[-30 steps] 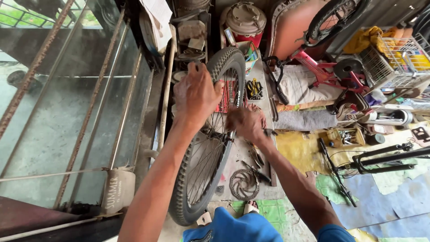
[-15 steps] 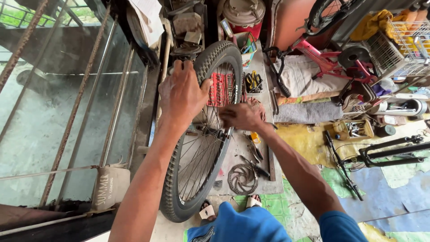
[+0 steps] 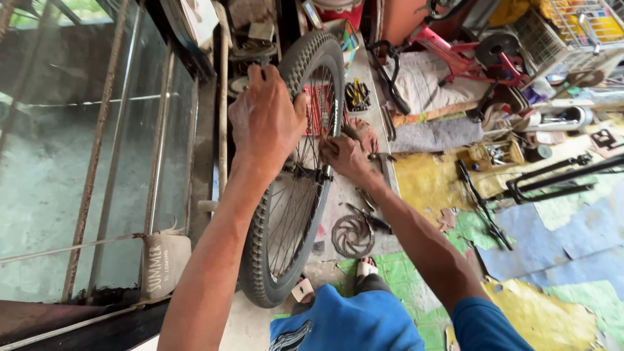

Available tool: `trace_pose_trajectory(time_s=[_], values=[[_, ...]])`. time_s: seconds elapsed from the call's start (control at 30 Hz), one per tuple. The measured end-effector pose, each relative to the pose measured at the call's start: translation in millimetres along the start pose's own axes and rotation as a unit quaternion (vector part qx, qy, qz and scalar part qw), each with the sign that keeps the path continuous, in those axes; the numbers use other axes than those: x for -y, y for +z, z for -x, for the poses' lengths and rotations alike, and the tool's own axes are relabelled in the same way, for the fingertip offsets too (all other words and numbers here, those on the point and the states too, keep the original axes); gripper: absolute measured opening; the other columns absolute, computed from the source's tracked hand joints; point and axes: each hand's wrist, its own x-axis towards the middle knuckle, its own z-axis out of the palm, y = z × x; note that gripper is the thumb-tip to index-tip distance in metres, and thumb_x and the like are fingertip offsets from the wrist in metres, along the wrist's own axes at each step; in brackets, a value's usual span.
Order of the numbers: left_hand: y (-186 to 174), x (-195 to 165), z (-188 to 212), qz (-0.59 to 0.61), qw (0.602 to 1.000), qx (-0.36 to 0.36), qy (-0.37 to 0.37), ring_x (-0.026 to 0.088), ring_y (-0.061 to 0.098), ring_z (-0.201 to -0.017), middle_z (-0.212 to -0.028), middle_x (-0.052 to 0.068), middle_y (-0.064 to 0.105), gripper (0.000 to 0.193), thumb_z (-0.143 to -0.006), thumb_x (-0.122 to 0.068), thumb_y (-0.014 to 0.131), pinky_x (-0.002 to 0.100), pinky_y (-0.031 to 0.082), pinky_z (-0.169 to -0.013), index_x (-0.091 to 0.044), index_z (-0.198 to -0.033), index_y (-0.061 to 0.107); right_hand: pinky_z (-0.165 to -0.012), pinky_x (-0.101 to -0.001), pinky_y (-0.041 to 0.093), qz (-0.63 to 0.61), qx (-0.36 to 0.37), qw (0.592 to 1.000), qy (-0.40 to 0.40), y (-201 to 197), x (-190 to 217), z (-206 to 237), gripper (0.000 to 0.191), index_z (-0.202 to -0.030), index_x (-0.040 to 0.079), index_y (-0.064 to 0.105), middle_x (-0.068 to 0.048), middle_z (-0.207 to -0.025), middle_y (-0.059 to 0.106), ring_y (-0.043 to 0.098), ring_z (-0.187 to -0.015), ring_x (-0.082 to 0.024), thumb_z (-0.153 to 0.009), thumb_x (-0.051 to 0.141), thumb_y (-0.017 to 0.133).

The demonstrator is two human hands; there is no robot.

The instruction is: The person removes the inner tube from a bicycle wheel by hand, then uses a metal tool to adjust the spokes. The wheel is held on a workbench while the person manipulates the tire and spokes.

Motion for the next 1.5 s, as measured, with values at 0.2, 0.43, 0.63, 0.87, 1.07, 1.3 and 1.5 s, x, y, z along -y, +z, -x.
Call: trace_pose_trajectory(time_s=[0.2, 0.43, 0.63, 0.87, 1.07, 1.3, 1.5], values=[[2, 7, -1, 0.014, 1.000, -0.002, 0.001, 0.030, 0.072, -0.077, -0.110, 0.023, 0.062, 0.055, -0.091, -0.038, 0.077, 0.042, 0.059, -0.061, 0.008, -0.114, 0.060, -0.060, -0.0306, 0.057, -0.068, 0.042, 0.995, 0.055, -25, 31, 43, 0.013, -0.104, -0.001, 0.071, -0.010, -0.078, 0.072, 0.071, -0.069, -0.015, -0.094, 0.002, 0.064], [13, 18, -8, 0.006, 0.999, 0.009, -0.033, 0.030, 0.073, -0.080, -0.110, 0.021, 0.063, 0.056, -0.089, -0.037, 0.078, 0.046, 0.059, -0.067, 0.008, -0.117, 0.059, -0.058, -0.0430, 0.050, 0.002, -0.055, 0.997, 0.051, 27, 117, 83, 0.009, -0.104, -0.003, 0.072, -0.020, -0.082, 0.061, 0.062, -0.064, -0.030, -0.096, -0.004, 0.067], [22, 41, -9, -0.008, 0.991, -0.128, 0.040, 0.036, 0.071, -0.094, -0.114, 0.030, 0.062, 0.067, -0.089, -0.040, 0.082, 0.050, 0.056, -0.083, 0.012, -0.123, 0.058, -0.070, -0.0423, 0.059, -0.167, 0.073, 0.972, -0.148, 12, 144, 98, 0.019, -0.106, -0.003, 0.065, -0.021, -0.106, 0.065, 0.070, -0.088, -0.037, -0.088, -0.001, 0.072], [-12, 27, -2, -0.038, 0.996, -0.020, -0.079, 0.032, 0.071, -0.089, -0.097, 0.014, 0.069, 0.045, -0.089, -0.039, 0.084, 0.053, 0.053, -0.084, -0.002, -0.105, 0.066, -0.069, -0.0425, 0.061, -0.187, 0.111, 0.965, -0.144, 19, 99, 92, 0.028, -0.118, -0.007, 0.065, -0.025, -0.114, 0.066, 0.070, -0.090, -0.039, -0.090, -0.007, 0.067], [-25, 18, 0, -0.044, 0.997, -0.042, -0.044, 0.034, 0.069, -0.090, -0.096, 0.011, 0.071, 0.041, -0.088, -0.038, 0.086, 0.051, 0.053, -0.080, -0.003, -0.102, 0.069, -0.082, -0.0463, 0.057, -0.394, 0.187, 0.899, -0.041, 5, 38, 101, 0.023, -0.116, 0.001, 0.066, -0.023, -0.114, 0.068, 0.068, -0.099, -0.036, -0.100, -0.007, 0.052], [-17, 27, -8, -0.074, 0.996, -0.016, -0.047, 0.039, 0.064, -0.104, -0.101, 0.013, 0.070, 0.047, -0.089, -0.042, 0.086, 0.058, 0.049, -0.087, -0.003, -0.108, 0.068, -0.063, -0.0433, 0.055, -0.145, -0.014, 0.989, 0.017, 80, 15, 89, 0.010, -0.100, -0.001, 0.072, -0.018, -0.084, 0.069, 0.065, -0.073, -0.028, -0.098, 0.002, 0.063], [-32, 45, 0, -0.067, 0.995, 0.028, -0.072, 0.037, 0.061, -0.106, -0.097, 0.010, 0.070, 0.045, -0.093, -0.043, 0.085, 0.060, 0.046, -0.092, -0.003, -0.105, 0.069, -0.060, -0.0398, 0.057, -0.151, 0.055, 0.987, 0.020, 89, -11, 103, 0.011, -0.097, 0.000, 0.072, -0.016, -0.083, 0.069, 0.067, -0.068, -0.026, -0.094, 0.010, 0.067]])
